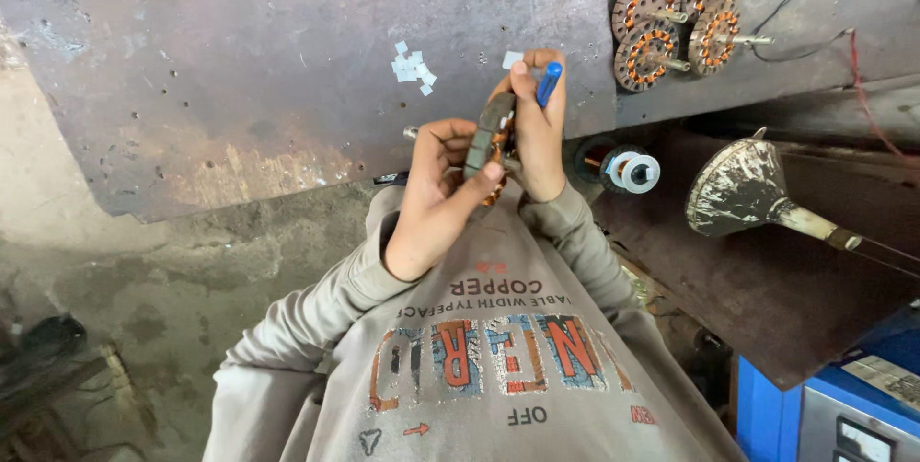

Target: The person inserts small white insulating pieces into the slots of a cylindrical metal component with copper windings, using a blue-handled screwdriver to press them in. The person repeatedly picks up pieces and tools from the workbench to continue the assembly.

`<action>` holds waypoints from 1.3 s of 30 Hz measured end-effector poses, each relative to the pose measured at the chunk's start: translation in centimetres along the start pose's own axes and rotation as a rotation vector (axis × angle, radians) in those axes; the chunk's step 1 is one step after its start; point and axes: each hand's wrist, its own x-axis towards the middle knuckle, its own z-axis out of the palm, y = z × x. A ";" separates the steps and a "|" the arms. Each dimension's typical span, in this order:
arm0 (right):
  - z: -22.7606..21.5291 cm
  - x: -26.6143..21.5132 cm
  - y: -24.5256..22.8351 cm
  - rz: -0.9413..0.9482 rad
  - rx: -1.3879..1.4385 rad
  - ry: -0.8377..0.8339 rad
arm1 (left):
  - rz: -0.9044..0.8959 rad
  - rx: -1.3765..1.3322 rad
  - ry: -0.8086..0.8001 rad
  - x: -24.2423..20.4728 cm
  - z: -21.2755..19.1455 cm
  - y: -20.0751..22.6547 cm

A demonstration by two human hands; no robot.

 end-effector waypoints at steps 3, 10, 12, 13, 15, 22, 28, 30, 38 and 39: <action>0.5 1.0 -3.1 0.115 0.015 -0.174 | 0.168 0.165 -0.190 -0.7 1.1 3.6; 1.7 -2.9 -4.9 -0.057 -0.106 -0.702 | 0.428 1.140 -0.491 1.5 -2.5 12.4; 2.3 -3.3 -4.3 0.181 0.010 -0.661 | 0.684 1.159 -0.543 3.1 -3.3 12.8; 2.6 -3.3 -3.9 0.303 0.069 -0.638 | 0.717 1.152 -0.590 3.8 -3.5 12.4; 3.0 -3.1 -3.5 0.423 0.145 -0.625 | 0.733 1.140 -0.611 3.7 -3.9 10.8; 4.2 -2.3 -4.1 0.513 0.230 -0.637 | 0.807 0.925 -0.331 1.1 -4.5 4.4; 4.9 -1.9 -6.5 0.495 0.252 -0.599 | 0.825 0.838 -0.319 0.6 -4.2 3.3; 4.9 -2.0 -7.2 0.461 0.205 -0.586 | 0.848 0.849 -0.369 0.7 -4.3 3.7; 5.2 -1.4 -5.4 0.481 0.080 -0.735 | 0.719 0.906 -0.474 0.2 -4.1 4.2; 5.0 -1.3 -5.0 0.479 0.090 -0.735 | 0.719 0.890 -0.472 0.3 -4.1 4.0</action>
